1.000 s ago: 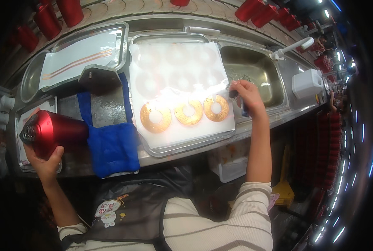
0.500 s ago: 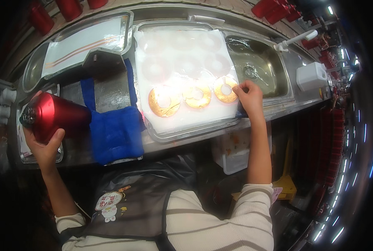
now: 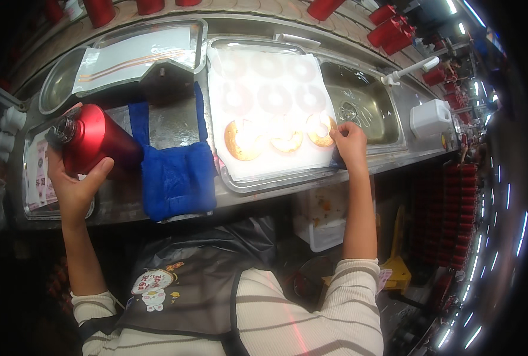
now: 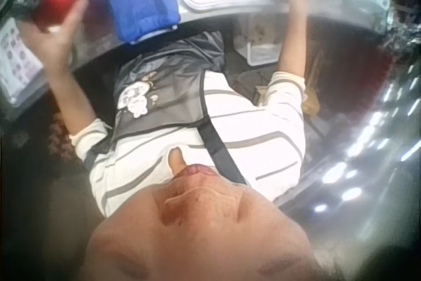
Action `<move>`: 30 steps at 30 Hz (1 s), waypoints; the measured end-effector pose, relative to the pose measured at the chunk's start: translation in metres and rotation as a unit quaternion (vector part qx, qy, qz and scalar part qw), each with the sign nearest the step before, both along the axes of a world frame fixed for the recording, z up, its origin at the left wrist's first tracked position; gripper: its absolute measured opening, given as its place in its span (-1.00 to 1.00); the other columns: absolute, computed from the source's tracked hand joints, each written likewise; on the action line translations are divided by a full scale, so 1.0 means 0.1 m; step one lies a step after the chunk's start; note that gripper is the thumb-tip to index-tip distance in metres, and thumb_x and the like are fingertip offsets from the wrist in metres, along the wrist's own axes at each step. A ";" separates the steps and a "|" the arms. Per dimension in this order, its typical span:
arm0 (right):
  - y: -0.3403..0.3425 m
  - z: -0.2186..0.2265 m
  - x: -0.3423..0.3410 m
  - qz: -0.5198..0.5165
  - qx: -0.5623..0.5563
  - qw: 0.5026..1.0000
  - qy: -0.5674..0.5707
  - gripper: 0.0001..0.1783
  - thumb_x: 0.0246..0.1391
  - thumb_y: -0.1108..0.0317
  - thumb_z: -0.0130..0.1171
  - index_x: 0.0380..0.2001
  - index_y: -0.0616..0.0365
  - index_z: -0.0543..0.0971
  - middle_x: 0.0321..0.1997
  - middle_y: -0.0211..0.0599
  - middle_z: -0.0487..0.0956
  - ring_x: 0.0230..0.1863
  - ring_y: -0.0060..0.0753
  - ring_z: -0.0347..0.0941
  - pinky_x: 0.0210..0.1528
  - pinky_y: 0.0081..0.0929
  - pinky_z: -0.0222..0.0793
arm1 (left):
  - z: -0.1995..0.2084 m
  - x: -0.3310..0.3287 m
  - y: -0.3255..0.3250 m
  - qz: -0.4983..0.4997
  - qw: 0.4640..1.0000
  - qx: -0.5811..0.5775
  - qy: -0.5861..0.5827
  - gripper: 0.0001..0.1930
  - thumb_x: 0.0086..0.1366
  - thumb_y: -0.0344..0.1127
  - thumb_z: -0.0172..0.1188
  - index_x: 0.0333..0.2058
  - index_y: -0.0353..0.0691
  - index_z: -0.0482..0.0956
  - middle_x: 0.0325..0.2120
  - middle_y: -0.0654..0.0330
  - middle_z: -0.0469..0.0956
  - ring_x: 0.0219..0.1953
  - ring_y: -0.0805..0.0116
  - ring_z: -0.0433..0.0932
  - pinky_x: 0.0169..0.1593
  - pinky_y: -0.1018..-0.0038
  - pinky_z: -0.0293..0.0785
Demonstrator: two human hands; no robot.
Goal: The person applies a gold circular label to the neck of a red cylindrical container, then wipes the container with a blue cloth. The person repeats this process with multiple containers.
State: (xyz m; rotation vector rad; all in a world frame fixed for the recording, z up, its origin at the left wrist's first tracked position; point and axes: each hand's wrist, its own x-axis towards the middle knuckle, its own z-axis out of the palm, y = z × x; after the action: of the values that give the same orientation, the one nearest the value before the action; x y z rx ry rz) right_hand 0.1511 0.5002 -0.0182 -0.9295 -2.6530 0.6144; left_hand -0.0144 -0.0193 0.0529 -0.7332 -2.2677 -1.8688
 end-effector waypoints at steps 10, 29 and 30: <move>0.04 -0.08 0.04 -0.027 0.010 0.999 0.022 -0.79 -0.01 0.36 0.40 -0.40 0.33 0.65 -0.48 -0.23 0.67 -0.43 -0.48 0.57 -0.31 -0.46 0.47 | -0.04 0.01 -0.01 0.009 1.000 0.000 0.000 -0.23 -0.02 -0.48 0.51 0.22 -0.28 0.40 0.05 0.17 0.52 0.02 0.41 0.54 0.13 0.47 0.46; -0.34 0.09 -0.01 -0.099 0.108 0.989 -0.015 -0.79 -0.01 0.30 0.34 -0.37 0.23 0.67 -0.39 -0.10 0.69 -0.31 -0.09 0.62 -0.19 -0.22 0.48 | -0.06 -0.01 0.01 -0.009 0.999 0.023 0.021 -0.20 -0.02 -0.52 0.50 0.24 -0.29 0.37 0.12 0.13 0.49 0.09 0.37 0.52 0.18 0.43 0.45; -0.40 0.11 -0.02 -0.115 0.118 0.986 -0.022 -0.79 0.00 0.28 0.32 -0.36 0.20 0.66 -0.36 -0.07 0.68 -0.27 0.02 0.62 -0.15 -0.16 0.48 | -0.06 0.00 0.01 -0.008 1.000 0.023 0.017 -0.19 -0.03 -0.52 0.50 0.24 -0.30 0.37 0.12 0.14 0.49 0.09 0.38 0.52 0.18 0.43 0.45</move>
State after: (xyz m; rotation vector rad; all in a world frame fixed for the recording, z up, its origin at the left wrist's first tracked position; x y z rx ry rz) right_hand 0.1493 0.4607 -0.0071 -1.1625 -2.5327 0.2231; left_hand -0.0147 -0.0183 0.0473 -0.7724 -2.1964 -1.8936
